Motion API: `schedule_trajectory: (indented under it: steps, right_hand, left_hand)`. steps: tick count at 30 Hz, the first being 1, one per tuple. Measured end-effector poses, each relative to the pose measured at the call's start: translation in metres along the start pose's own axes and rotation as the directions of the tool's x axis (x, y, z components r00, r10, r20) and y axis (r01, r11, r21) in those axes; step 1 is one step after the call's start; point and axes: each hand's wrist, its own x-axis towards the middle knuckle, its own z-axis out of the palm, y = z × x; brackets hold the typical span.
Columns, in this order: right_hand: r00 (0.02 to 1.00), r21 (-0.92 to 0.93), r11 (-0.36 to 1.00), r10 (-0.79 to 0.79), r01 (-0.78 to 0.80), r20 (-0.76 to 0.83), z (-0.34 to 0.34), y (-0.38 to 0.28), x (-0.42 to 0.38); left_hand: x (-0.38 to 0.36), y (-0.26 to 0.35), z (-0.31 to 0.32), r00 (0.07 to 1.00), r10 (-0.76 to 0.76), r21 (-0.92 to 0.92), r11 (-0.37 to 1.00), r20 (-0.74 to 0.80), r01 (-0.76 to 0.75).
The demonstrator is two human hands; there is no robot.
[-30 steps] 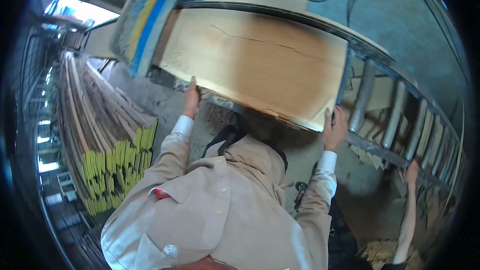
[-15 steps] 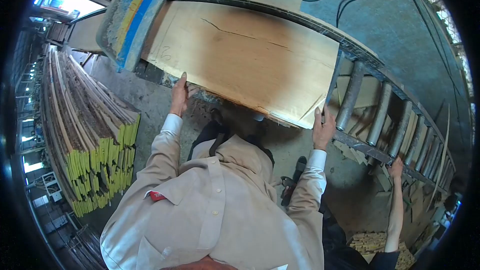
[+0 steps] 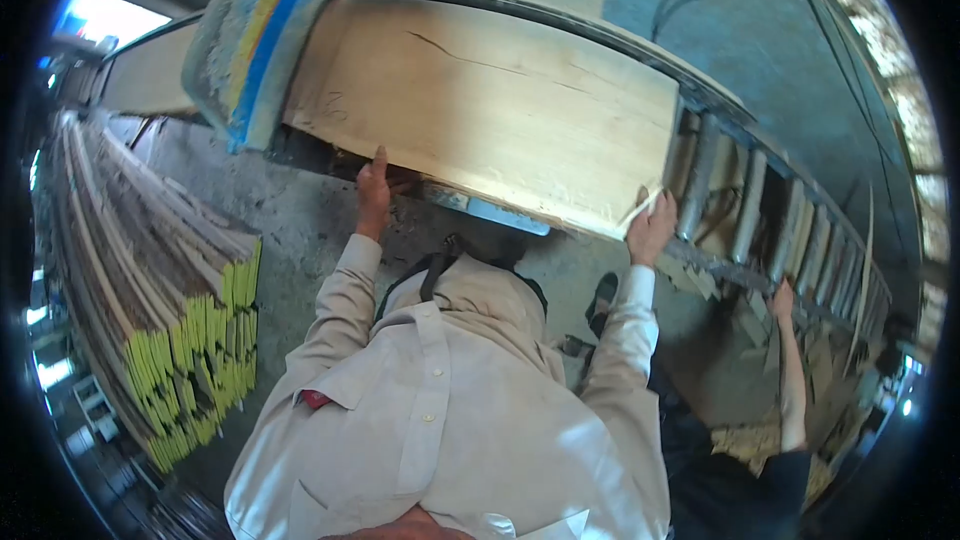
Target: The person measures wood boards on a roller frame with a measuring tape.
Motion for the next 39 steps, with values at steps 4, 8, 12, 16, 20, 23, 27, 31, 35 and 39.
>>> schedule_trajectory:
  steps: [4, 8, 12, 16, 20, 23, 27, 31, 35, 39]
  right_hand:
    - [0.942, 0.347, 0.899, 0.168, -0.266, 0.289, -0.011, -0.010, 0.009]
    - [0.936, 0.157, 0.953, 0.206, -0.258, 0.286, -0.016, -0.011, 0.010]
    - [0.837, 0.093, 0.879, 0.407, -0.468, 0.366, -0.007, -0.009, 0.022]
    - [0.814, 0.004, 0.864, 0.473, -0.504, 0.337, -0.021, -0.030, 0.022]
    - [0.819, -0.017, 0.865, 0.481, -0.501, 0.312, -0.024, -0.034, 0.024]
    - [0.831, 0.008, 0.871, 0.466, -0.491, 0.303, -0.024, -0.032, 0.023]
    - [0.810, 0.030, 0.852, 0.487, -0.524, 0.328, -0.024, -0.034, 0.024]
    - [0.858, 0.082, 0.877, 0.438, -0.473, 0.269, -0.011, -0.021, 0.022]
    - [0.840, 0.041, 0.875, 0.449, -0.482, 0.305, -0.019, -0.027, 0.022]
    - [0.825, 0.003, 0.863, 0.481, -0.505, 0.296, -0.022, -0.031, 0.024]
  left_hand:
    - [0.010, -0.012, -0.008, 0.999, -0.021, 0.119, 0.993, -0.044, 0.026]
    - [-0.007, 0.010, 0.002, 0.993, 0.000, -0.001, 1.000, 0.120, 0.001]
    - [0.005, 0.004, -0.006, 0.988, -0.015, -0.023, 1.000, 0.156, 0.019]
    - [-0.005, 0.007, -0.005, 0.987, -0.025, -0.023, 0.999, 0.158, 0.029]
    - [-0.004, 0.011, -0.004, 0.983, -0.050, -0.009, 0.999, 0.175, 0.052]
    - [-0.005, 0.008, -0.006, 0.984, -0.056, -0.016, 0.998, 0.167, 0.059]
    - [-0.002, 0.009, -0.007, 0.982, -0.060, -0.021, 0.998, 0.177, 0.064]
    - [-0.003, 0.011, -0.004, 0.984, -0.075, -0.014, 0.997, 0.163, 0.078]
    - [-0.001, 0.005, -0.008, 0.978, -0.031, -0.039, 0.998, 0.205, 0.039]
    - [-0.002, 0.004, -0.008, 0.978, -0.035, -0.040, 0.998, 0.204, 0.044]
